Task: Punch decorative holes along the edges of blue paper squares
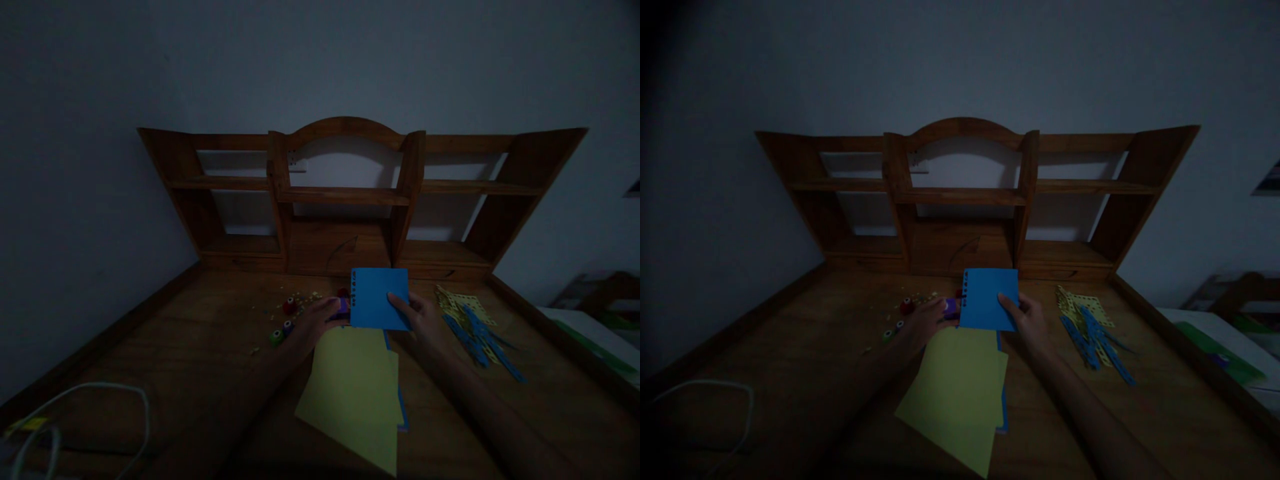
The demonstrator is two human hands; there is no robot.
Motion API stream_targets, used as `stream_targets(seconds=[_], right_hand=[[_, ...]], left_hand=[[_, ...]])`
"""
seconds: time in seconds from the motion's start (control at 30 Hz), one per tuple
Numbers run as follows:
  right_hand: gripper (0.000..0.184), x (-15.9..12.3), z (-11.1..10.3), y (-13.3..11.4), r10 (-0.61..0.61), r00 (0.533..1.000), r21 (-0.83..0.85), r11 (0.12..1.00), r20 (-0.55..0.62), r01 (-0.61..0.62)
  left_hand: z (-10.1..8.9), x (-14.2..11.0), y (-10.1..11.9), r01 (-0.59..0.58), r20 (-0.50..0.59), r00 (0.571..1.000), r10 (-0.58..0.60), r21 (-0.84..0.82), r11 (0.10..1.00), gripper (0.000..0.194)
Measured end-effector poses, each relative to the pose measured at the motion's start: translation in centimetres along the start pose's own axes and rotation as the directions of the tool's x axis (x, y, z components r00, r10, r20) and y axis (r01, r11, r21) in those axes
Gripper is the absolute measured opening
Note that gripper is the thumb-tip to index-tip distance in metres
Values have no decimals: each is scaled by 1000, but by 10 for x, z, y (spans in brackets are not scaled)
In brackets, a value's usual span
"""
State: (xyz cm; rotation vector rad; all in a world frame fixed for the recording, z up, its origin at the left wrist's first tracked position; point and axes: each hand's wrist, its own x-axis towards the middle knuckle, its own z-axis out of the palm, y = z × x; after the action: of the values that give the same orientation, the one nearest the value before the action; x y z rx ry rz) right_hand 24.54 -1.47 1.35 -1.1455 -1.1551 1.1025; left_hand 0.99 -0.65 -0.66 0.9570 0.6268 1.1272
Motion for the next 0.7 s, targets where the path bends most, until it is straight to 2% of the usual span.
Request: stream_targets(seconds=[0.2,0.4,0.7], right_hand=[[32,-1,1,3,-8,998,-10,1000,60,9],[34,-1,2,4,-16,998,-57,998,68,20],[37,-6,4,-5,-44,997,-85,995,62,49]], left_hand=[[-2,2,-2,4,18,1000,-5,27,1000,26],[-1,-3,3,31,24,999,-34,117,993,29],[0,-7,7,-41,62,997,35,104,994,31]])
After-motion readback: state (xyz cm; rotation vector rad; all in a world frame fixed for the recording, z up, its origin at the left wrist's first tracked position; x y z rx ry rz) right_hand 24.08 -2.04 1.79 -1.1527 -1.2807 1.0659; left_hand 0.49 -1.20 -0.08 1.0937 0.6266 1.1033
